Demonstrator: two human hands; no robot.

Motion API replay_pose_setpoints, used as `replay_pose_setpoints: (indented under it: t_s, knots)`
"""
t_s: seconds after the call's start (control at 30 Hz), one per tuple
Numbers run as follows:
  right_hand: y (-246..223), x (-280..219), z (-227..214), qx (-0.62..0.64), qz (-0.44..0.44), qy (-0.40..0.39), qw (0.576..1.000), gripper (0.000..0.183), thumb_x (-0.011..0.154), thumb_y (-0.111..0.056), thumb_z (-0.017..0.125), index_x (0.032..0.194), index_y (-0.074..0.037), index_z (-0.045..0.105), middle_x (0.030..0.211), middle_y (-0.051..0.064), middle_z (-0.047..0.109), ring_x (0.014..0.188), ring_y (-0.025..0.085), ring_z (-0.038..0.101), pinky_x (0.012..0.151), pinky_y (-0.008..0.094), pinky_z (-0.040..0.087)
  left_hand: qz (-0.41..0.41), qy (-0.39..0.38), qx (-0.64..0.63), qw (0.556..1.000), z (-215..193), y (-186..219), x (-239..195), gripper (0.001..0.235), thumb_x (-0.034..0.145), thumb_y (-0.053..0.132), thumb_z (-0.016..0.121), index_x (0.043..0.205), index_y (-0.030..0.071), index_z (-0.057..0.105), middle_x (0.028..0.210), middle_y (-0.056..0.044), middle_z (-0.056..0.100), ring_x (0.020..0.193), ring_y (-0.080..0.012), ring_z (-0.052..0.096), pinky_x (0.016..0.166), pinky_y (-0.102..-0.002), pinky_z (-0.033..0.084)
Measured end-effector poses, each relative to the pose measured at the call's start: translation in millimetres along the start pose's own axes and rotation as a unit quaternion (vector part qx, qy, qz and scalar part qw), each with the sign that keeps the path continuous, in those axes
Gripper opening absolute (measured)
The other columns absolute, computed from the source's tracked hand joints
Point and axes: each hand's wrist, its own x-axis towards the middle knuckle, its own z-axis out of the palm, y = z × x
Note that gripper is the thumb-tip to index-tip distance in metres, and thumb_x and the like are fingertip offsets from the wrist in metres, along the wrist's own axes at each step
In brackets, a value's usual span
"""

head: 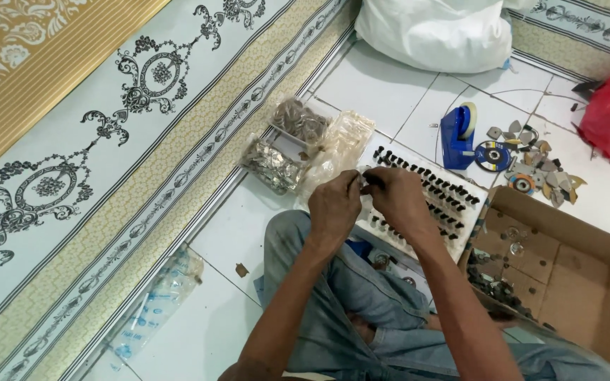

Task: A person sitting on the floor organizes various small metal and plastic components, removing pins from a foam tray and picking up parts from the floor to place them into a cardboard box.

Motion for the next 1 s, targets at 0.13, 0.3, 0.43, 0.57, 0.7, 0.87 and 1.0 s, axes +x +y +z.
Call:
replay_pose_setpoints:
  t_s: [0.13, 0.3, 0.43, 0.57, 0.7, 0.87, 1.0]
  knots:
    - [-9, -3, 0, -0.015, -0.002, -0.005, 1.000, 0.031, 0.089, 0.002, 0.070, 0.118, -0.007, 0.079, 0.093, 0.023, 0.077, 0.084, 0.047, 0.074, 0.062, 0.055, 0.064, -0.025, -0.004, -0.019, 0.999, -2, 3, -1, 0.023, 0.101, 0.016, 0.060, 0.114, 0.003, 0.074, 0.086, -0.023, 0.076, 0.078, -0.0400, 0.076, 0.059, -0.046, 0.061]
    - [-7, -5, -5, 0.046, 0.002, -0.030, 0.999, 0.036, 0.087, 0.006, 0.069, 0.120, -0.003, 0.076, 0.098, 0.028, 0.075, 0.092, 0.055, 0.071, 0.068, 0.064, 0.060, -0.085, -0.005, -0.124, 0.989, 7, -6, 1, 0.020, 0.099, 0.019, 0.062, 0.109, 0.008, 0.076, 0.074, -0.018, 0.074, 0.072, -0.0346, 0.075, 0.057, -0.044, 0.056]
    - [-8, -8, -7, 0.040, 0.007, -0.011, 0.999, 0.036, 0.088, 0.006, 0.067, 0.121, -0.005, 0.076, 0.096, 0.025, 0.076, 0.091, 0.052, 0.072, 0.068, 0.061, 0.061, -0.120, -0.002, -0.161, 0.980, 15, -9, 3, 0.018, 0.098, 0.021, 0.064, 0.105, 0.012, 0.078, 0.064, -0.010, 0.072, 0.064, -0.0217, 0.072, 0.055, -0.036, 0.054]
    - [-1, -5, -8, 0.023, -0.005, 0.036, 0.999, 0.036, 0.088, 0.000, 0.073, 0.123, -0.006, 0.074, 0.102, 0.023, 0.074, 0.089, 0.046, 0.073, 0.066, 0.054, 0.062, -0.118, 0.011, -0.205, 0.972, 16, 0, 4, 0.018, 0.099, 0.017, 0.064, 0.106, 0.008, 0.078, 0.061, -0.014, 0.071, 0.057, -0.0192, 0.068, 0.052, -0.033, 0.052]
    - [-16, -3, -17, -0.041, 0.011, 0.024, 0.999, 0.065, 0.088, -0.005, 0.071, 0.148, 0.004, 0.046, 0.121, 0.037, 0.058, 0.096, 0.052, 0.070, 0.069, 0.067, 0.058, -0.124, 0.020, -0.262, 0.957, 12, 8, 5, 0.018, 0.101, 0.016, 0.065, 0.107, 0.005, 0.078, 0.062, -0.017, 0.071, 0.054, -0.0158, 0.065, 0.051, -0.031, 0.053]
    - [-14, -5, -18, 0.047, 0.007, 0.050, 0.998, 0.053, 0.091, 0.004, 0.062, 0.143, 0.002, 0.054, 0.112, 0.033, 0.067, 0.094, 0.054, 0.070, 0.073, 0.067, 0.059, -0.116, 0.020, -0.220, 0.968, 8, -2, 2, 0.018, 0.101, 0.013, 0.063, 0.109, 0.004, 0.077, 0.066, -0.020, 0.071, 0.057, -0.0172, 0.066, 0.050, -0.034, 0.051]
    - [-16, -8, -16, 0.065, -0.033, 0.077, 0.994, 0.030, 0.098, -0.004, 0.067, 0.128, -0.003, 0.068, 0.105, 0.025, 0.073, 0.091, 0.048, 0.073, 0.071, 0.060, 0.062, -0.128, 0.032, -0.181, 0.975, -5, -4, 4, 0.017, 0.098, 0.012, 0.065, 0.106, 0.002, 0.078, 0.075, -0.025, 0.074, 0.067, -0.0242, 0.072, 0.054, -0.040, 0.056]
